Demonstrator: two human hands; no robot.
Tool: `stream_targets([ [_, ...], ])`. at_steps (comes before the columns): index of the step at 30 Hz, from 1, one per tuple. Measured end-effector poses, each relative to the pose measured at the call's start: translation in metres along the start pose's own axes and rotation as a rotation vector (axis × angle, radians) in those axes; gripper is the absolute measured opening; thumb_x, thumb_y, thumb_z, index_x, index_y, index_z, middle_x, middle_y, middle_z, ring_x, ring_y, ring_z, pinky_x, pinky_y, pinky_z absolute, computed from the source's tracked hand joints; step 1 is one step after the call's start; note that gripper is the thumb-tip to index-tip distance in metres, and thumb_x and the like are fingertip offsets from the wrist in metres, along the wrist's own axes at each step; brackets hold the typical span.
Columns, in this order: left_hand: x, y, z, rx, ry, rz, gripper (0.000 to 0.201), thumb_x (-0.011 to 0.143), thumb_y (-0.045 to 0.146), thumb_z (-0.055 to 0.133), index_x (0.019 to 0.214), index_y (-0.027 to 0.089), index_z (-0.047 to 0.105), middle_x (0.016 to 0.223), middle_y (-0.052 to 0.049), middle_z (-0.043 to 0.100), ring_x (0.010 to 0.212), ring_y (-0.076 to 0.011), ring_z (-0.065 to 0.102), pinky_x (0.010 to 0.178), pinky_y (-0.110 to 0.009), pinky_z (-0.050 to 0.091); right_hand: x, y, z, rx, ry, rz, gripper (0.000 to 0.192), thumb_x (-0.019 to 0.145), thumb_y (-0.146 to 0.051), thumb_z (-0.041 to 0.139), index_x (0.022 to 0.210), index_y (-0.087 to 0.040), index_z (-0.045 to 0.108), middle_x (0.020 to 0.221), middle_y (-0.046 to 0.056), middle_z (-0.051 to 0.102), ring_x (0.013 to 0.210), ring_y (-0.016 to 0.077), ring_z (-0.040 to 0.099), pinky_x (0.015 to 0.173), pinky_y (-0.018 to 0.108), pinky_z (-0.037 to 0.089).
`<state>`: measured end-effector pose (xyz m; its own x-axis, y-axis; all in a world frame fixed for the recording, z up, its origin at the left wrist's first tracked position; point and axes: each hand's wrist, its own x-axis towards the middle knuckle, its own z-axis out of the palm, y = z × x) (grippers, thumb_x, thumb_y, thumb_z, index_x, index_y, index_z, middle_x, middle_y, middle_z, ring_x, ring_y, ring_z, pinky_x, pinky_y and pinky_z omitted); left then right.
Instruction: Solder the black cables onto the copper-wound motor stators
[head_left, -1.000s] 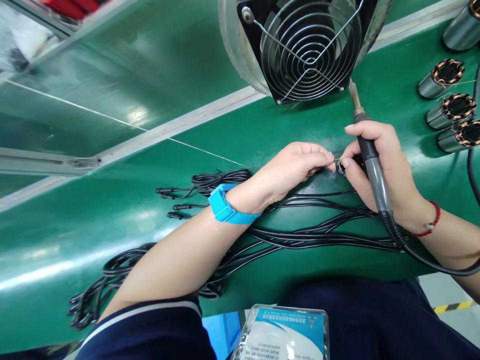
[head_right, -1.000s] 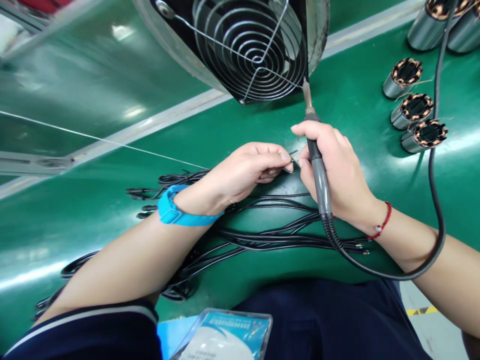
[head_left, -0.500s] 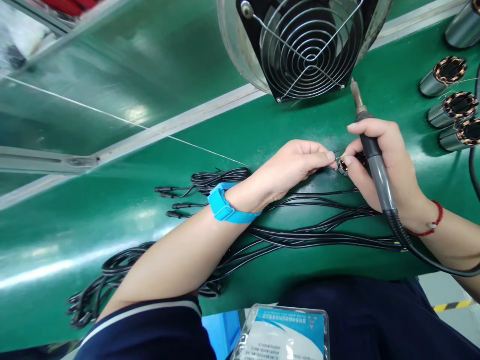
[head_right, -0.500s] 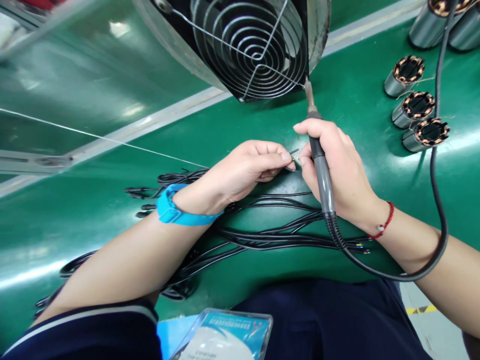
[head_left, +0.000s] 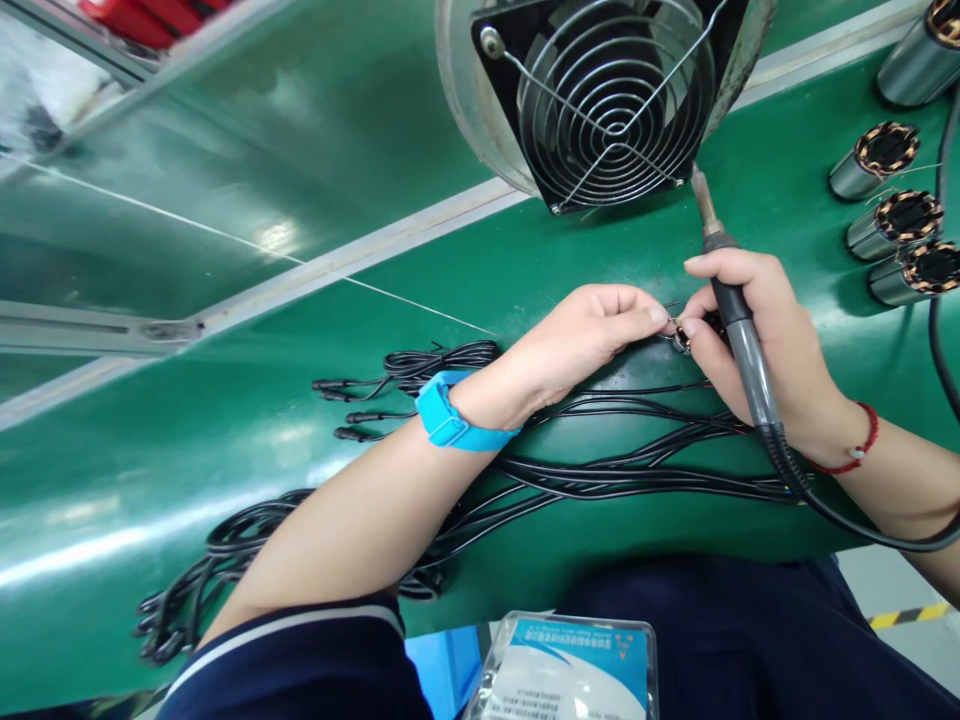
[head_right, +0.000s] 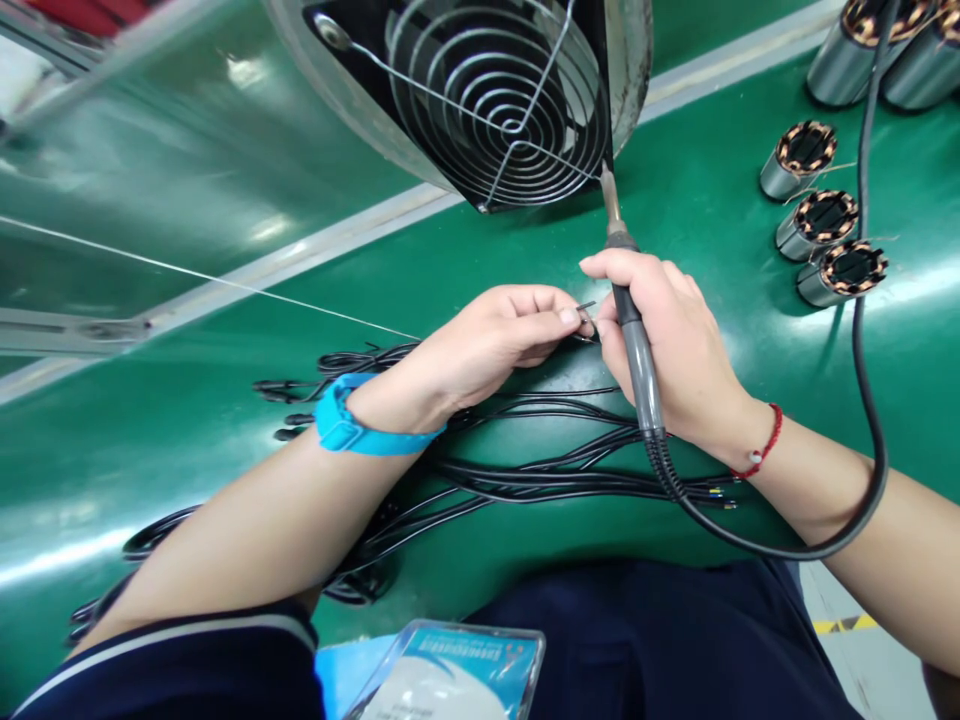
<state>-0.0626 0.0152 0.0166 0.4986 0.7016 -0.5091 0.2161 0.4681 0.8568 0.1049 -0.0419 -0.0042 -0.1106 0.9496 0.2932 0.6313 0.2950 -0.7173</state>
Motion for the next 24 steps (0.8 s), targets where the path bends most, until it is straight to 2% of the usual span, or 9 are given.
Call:
stream_targets([
  [5, -0.0003, 0.0004, 0.0004, -0.033, 0.022, 0.020, 0.012, 0.075, 0.014, 0.062, 0.063, 0.013, 0.059, 0.056, 0.005, 0.054, 0.048, -0.0025, 0.037, 0.052, -0.018, 0.031, 0.0006, 0.0006, 0.0002, -0.003, 0.008, -0.038, 0.032, 0.087, -0.020, 0.055, 0.119, -0.025, 0.049, 0.095, 0.003, 0.066, 0.097, 0.0246, 0.063, 0.090, 0.046, 0.051],
  [14, 0.0002, -0.0009, 0.0031, -0.052, 0.095, 0.025, 0.015, 0.067, 0.017, 0.072, 0.062, 0.013, 0.059, 0.059, 0.003, 0.058, 0.053, -0.0043, 0.045, 0.054, -0.019, 0.034, -0.0007, 0.0019, 0.0007, -0.003, 0.000, -0.047, 0.034, 0.087, -0.017, 0.054, 0.119, -0.029, 0.048, 0.088, 0.001, 0.064, 0.087, 0.0238, 0.064, 0.084, 0.047, 0.053],
  [20, 0.0014, -0.0066, 0.0053, -0.046, 0.115, 0.066, 0.020, 0.063, 0.026, 0.078, 0.066, 0.013, 0.063, 0.061, 0.003, 0.060, 0.055, -0.0049, 0.045, 0.056, -0.020, 0.035, 0.0000, 0.0033, 0.0016, -0.031, 0.001, -0.068, 0.034, 0.087, -0.018, 0.052, 0.119, -0.031, 0.047, 0.090, 0.000, 0.064, 0.084, 0.0240, 0.064, 0.081, 0.048, 0.053],
  [24, 0.0006, -0.0050, 0.0038, 0.016, 0.060, 0.086, 0.025, 0.069, 0.035, 0.075, 0.067, 0.013, 0.063, 0.058, 0.004, 0.055, 0.052, -0.0039, 0.037, 0.053, -0.020, 0.031, -0.0006, 0.0055, 0.0007, -0.018, 0.011, -0.083, 0.040, 0.086, -0.018, 0.054, 0.122, -0.032, 0.046, 0.090, -0.001, 0.065, 0.085, 0.0241, 0.063, 0.082, 0.048, 0.054],
])
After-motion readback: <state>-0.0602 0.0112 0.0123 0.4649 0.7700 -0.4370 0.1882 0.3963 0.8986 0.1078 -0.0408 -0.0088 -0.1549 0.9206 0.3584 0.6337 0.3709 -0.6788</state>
